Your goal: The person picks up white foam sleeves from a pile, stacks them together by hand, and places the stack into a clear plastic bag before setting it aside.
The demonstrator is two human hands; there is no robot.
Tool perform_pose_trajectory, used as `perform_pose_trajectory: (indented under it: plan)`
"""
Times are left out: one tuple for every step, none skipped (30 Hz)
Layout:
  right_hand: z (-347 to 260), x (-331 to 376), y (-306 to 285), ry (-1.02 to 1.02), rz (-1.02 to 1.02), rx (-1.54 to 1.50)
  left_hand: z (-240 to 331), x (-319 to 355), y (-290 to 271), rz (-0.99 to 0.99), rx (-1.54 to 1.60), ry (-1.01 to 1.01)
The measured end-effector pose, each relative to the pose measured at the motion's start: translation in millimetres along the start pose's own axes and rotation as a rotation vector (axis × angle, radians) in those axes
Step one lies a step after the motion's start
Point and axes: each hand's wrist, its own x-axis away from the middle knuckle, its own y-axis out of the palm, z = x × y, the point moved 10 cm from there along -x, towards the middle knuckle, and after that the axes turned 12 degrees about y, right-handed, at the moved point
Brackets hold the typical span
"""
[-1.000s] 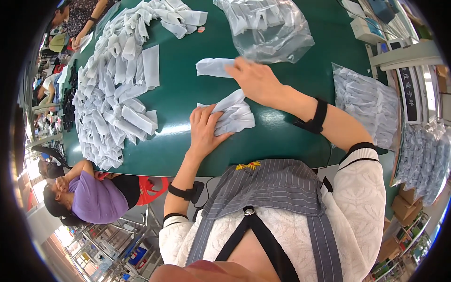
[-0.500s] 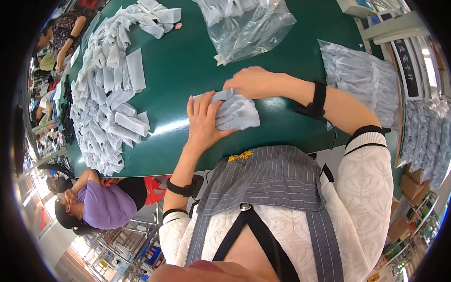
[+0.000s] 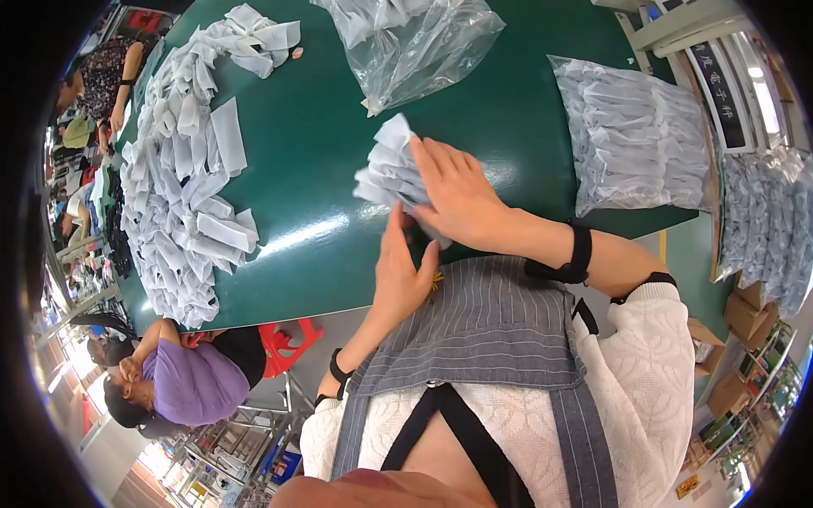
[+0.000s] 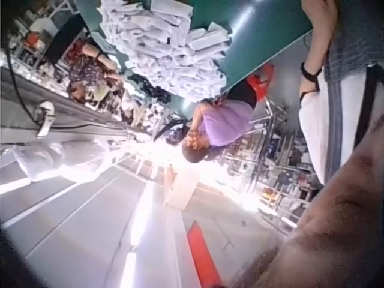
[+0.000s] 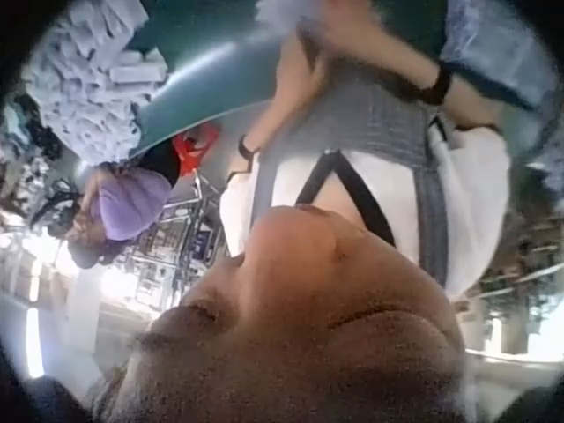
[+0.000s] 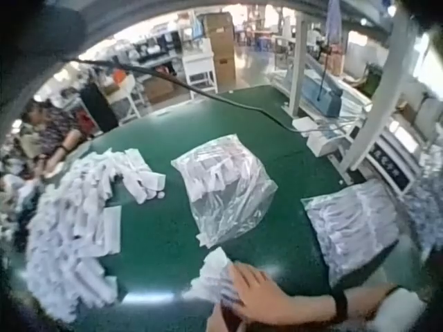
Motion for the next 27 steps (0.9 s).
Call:
perform_pose_trajectory:
  plan:
    - [-7, 1, 1, -0.072, 0.045, 0.118, -1, 3, 8, -0.032, 0.164, -0.041]
    - [-14, 1, 3, -0.146, 0.091, 0.237, -1, 2, 8, -0.03, 0.167, -0.043]
    - [-13, -2, 4, -0.147, 0.089, 0.24, 2, 0, 6, -0.031, 0.132, -0.003]
    - [-13, -5, 7, -0.163, 0.082, 0.266, 5, -2, 3, -0.034, 0.098, 0.04]
    - [-14, -8, 9, -0.18, 0.076, 0.294, 8, -5, -1, -0.035, 0.062, 0.084]
    - [-12, -10, 12, -0.188, 0.076, 0.323, 5, -9, -8, -0.039, 0.067, 0.096]
    - [-8, -11, 13, -0.18, 0.087, 0.331, -2, -15, -13, -0.113, 0.086, 0.032]
    - [-6, -10, 16, -0.203, 0.065, 0.327, -8, -21, -17, -0.186, 0.104, -0.03]
    - [-2, -10, 17, -0.229, 0.044, 0.331, -8, -35, -23, -0.183, 0.113, -0.009]
    - [2, -10, 15, -0.253, 0.025, 0.338, 6, -57, -45, -0.017, 0.026, 0.161]
    - [4, -9, 8, -0.26, 0.036, 0.353, 27, -72, -67, 0.16, -0.07, 0.319]
    - [11, -8, 2, -0.235, 0.035, 0.371, 47, -90, -75, 0.245, -0.281, 0.445]
    - [20, -7, -5, -0.207, 0.035, 0.389, 64, -107, -76, 0.332, -0.491, 0.566]
    - [26, -5, -12, -0.189, 0.033, 0.403, 63, -122, -73, 0.349, -0.487, 0.57]
    - [32, -1, -20, -0.194, 0.038, 0.418, 58, -138, -64, 0.34, -0.562, 0.561]
    - [49, 1, -31, -0.126, 0.048, 0.456, 53, -151, -55, 0.33, -0.634, 0.55]
    - [62, 0, -39, -0.061, 0.058, 0.489, 44, -159, -50, 0.342, -0.632, 0.551]
    - [67, -1, -46, -0.067, 0.061, 0.497, 29, -168, -43, 0.309, -0.597, 0.524]
    - [79, -1, -59, 0.011, 0.082, 0.449, 24, -176, -38, 0.272, -0.561, 0.511]
    - [90, -1, -71, 0.085, 0.102, 0.396, 24, -179, -38, 0.279, -0.563, 0.524]
    - [92, -7, -82, 0.161, 0.113, 0.344, 23, -180, -37, 0.281, -0.495, 0.547]
    - [85, -13, -92, 0.159, 0.118, 0.345, 23, -181, -37, 0.283, -0.43, 0.569]
    - [78, -19, -103, 0.191, 0.097, 0.255, 23, -182, -38, 0.284, -0.368, 0.589]
    - [63, -28, -114, 0.224, 0.073, 0.161, 20, -183, -37, 0.283, -0.372, 0.59]
    - [54, -37, -114, 0.254, 0.047, 0.066, 22, -180, -44, 0.359, -0.301, 0.639]
    - [48, -48, -112, 0.256, 0.058, 0.065, 27, -177, -52, 0.434, -0.22, 0.699]
    - [44, -66, -101, 0.231, -0.022, 0.004, 31, -176, -57, 0.505, -0.134, 0.761]
